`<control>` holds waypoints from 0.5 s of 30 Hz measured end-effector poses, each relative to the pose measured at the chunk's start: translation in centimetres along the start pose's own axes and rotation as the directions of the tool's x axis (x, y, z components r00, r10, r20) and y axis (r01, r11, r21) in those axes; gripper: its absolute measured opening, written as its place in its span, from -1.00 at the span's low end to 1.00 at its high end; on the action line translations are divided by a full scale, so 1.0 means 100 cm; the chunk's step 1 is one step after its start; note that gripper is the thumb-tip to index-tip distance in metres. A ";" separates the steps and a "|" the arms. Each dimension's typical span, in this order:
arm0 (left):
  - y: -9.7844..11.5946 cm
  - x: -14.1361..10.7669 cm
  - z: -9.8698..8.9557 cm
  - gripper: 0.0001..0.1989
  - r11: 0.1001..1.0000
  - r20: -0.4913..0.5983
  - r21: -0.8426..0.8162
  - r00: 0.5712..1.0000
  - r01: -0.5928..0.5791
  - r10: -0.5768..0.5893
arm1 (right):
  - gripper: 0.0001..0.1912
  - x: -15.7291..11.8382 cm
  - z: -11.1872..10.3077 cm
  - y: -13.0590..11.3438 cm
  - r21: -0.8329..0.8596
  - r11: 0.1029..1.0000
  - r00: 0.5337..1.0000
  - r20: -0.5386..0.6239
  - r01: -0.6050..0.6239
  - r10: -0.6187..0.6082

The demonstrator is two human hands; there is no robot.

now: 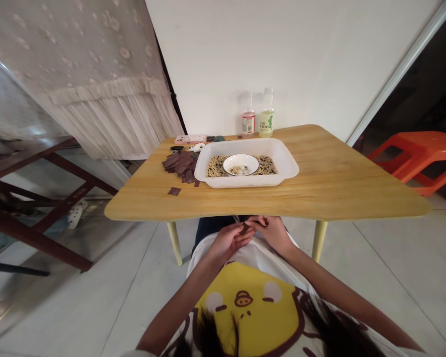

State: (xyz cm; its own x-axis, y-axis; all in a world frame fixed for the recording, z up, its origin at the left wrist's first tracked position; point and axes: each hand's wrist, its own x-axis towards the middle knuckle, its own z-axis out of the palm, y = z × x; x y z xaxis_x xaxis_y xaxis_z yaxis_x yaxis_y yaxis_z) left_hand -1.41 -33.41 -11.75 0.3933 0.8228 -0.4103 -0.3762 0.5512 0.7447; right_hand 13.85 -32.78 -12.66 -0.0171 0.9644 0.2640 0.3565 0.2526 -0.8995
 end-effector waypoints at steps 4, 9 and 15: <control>0.001 -0.001 0.001 -0.84 0.999 -0.014 0.022 1.000 0.025 -0.024 | -0.68 0.002 -0.001 0.000 -0.064 0.998 0.997 -0.080 -0.008 0.003; -0.002 0.002 -0.003 -0.83 1.000 0.014 0.024 1.000 0.001 -0.001 | -0.68 0.002 -0.001 -0.001 -0.040 0.999 1.000 0.017 0.013 -0.012; 0.000 0.001 -0.002 -0.83 0.999 0.012 0.037 1.000 0.014 -0.014 | -0.74 0.002 -0.001 0.002 -0.030 1.000 1.000 -0.022 0.000 -0.001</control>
State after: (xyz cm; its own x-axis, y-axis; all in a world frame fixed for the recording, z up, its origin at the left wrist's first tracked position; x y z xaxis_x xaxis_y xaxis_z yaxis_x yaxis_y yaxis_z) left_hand -1.53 -33.30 -11.90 0.4082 0.8133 -0.4146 -0.3398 0.5569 0.7579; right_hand 13.96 -32.52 -12.71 0.0027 0.9622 0.2724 0.3842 0.2505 -0.8886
